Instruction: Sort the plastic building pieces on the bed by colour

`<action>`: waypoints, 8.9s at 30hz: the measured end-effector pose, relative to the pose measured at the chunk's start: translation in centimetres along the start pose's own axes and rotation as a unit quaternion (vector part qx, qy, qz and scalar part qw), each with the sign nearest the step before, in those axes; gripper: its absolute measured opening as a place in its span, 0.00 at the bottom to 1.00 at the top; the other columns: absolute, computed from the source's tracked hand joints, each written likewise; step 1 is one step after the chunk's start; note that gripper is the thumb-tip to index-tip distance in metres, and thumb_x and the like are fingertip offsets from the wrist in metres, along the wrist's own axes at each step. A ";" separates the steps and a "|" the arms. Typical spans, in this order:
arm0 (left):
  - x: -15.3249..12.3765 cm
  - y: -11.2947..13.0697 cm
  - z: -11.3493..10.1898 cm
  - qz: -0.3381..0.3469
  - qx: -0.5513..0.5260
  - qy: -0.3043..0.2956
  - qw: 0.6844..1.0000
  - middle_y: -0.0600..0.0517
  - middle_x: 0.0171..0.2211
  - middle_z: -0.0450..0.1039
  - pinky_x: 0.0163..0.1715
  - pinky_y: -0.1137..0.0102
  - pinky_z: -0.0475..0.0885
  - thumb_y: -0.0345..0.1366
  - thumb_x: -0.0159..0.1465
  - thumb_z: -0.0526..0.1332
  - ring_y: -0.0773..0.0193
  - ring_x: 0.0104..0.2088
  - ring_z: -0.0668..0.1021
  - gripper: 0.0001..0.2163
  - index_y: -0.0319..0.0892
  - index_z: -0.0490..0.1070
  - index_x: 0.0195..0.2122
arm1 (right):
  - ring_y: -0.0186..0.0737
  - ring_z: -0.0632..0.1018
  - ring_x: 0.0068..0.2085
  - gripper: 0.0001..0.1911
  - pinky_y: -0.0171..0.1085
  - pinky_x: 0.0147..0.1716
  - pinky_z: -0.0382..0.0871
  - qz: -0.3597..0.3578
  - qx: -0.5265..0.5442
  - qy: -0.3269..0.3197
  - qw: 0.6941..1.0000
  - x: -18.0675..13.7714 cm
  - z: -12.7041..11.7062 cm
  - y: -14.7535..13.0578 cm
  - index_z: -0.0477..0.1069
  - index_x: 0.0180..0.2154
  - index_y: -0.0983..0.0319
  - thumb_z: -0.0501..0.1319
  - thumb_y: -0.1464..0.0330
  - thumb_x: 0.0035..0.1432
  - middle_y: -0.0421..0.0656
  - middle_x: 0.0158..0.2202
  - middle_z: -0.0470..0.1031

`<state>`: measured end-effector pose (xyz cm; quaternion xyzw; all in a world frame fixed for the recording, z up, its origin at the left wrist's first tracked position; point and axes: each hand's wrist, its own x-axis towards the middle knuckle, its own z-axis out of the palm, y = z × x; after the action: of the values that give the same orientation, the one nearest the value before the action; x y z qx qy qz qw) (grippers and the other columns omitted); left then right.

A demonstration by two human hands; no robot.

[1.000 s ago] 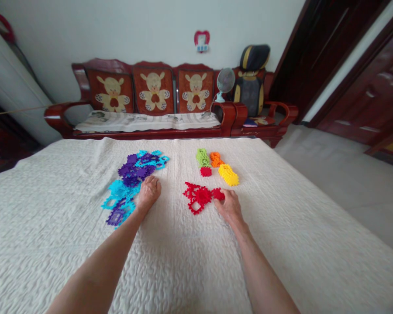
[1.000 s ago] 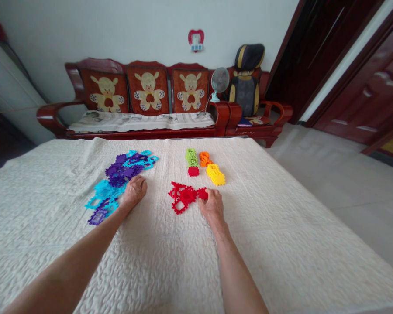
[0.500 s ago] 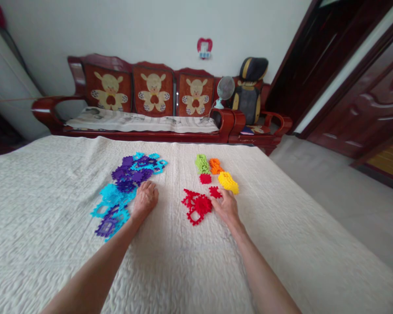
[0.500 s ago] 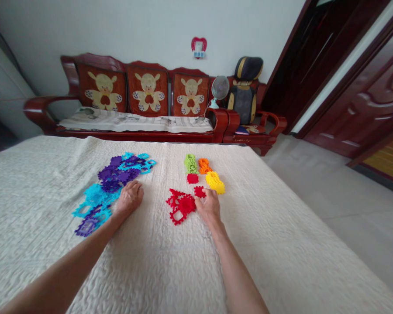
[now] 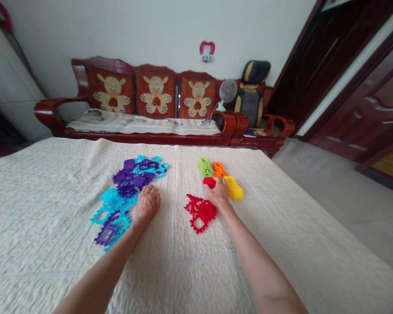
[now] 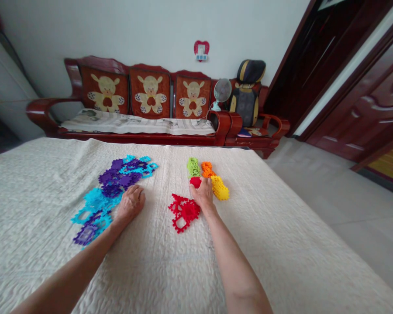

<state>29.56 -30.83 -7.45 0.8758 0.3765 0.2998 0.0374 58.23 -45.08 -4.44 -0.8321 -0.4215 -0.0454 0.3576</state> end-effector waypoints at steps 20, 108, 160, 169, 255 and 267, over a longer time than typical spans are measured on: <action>-0.1 0.2 -0.2 -0.012 -0.004 0.010 1.000 0.43 0.42 0.75 0.56 0.55 0.70 0.32 0.67 0.51 0.50 0.51 0.75 0.10 0.43 0.72 0.37 | 0.62 0.72 0.55 0.33 0.55 0.56 0.65 0.051 -0.056 -0.096 0.992 2.5 0.8 -1.2 0.64 0.58 0.66 0.66 0.66 0.51 0.59 0.52 0.70; 1.4 -5.5 -2.8 -0.303 -0.007 0.120 0.945 0.42 0.51 0.78 0.57 0.57 0.69 0.39 0.66 0.53 0.51 0.54 0.76 0.16 0.41 0.77 0.47 | 0.44 0.79 0.36 0.13 0.42 0.41 0.74 -0.103 0.165 0.002 0.981 -7.0 -1.8 1.0 0.75 0.32 0.59 0.55 0.60 0.56 0.47 0.34 0.80; 2.8 -5.7 -2.7 -0.217 0.007 0.045 0.975 0.47 0.48 0.81 0.54 0.63 0.73 0.40 0.63 0.58 0.54 0.51 0.79 0.14 0.44 0.80 0.44 | 0.47 0.78 0.52 0.26 0.46 0.55 0.71 -0.111 0.233 -0.198 0.946 -7.7 -5.7 0.6 0.73 0.53 0.59 0.61 0.65 0.49 0.47 0.52 0.78; 2.9 -5.9 -2.4 -0.213 -0.004 0.070 0.975 0.49 0.43 0.82 0.50 0.64 0.75 0.40 0.60 0.60 0.54 0.47 0.80 0.11 0.47 0.80 0.39 | 0.51 0.74 0.57 0.24 0.53 0.61 0.66 -0.108 0.177 0.010 0.978 -6.2 -2.9 3.6 0.72 0.51 0.59 0.60 0.67 0.50 0.50 0.54 0.75; 2.6 -5.7 -2.0 -0.155 0.002 0.046 0.987 0.43 0.47 0.80 0.53 0.62 0.73 0.42 0.62 0.54 0.51 0.50 0.79 0.16 0.41 0.79 0.40 | 0.50 0.78 0.50 0.22 0.47 0.55 0.70 -0.053 -0.012 0.048 0.997 4.0 -1.1 0.0 0.73 0.49 0.62 0.62 0.63 0.52 0.50 0.47 0.80; 2.5 -5.3 -2.3 -0.168 0.006 0.042 0.985 0.45 0.47 0.80 0.53 0.63 0.73 0.42 0.62 0.54 0.52 0.49 0.80 0.15 0.43 0.79 0.40 | 0.55 0.75 0.53 0.21 0.52 0.57 0.67 -0.115 -0.018 0.065 0.991 2.4 -1.3 -0.5 0.73 0.48 0.65 0.61 0.62 0.55 0.55 0.49 0.77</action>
<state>26.25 -25.73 -5.89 0.7871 0.5210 0.3235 0.0663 59.63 -44.09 -2.31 -0.7795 -0.4894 -0.1482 0.3618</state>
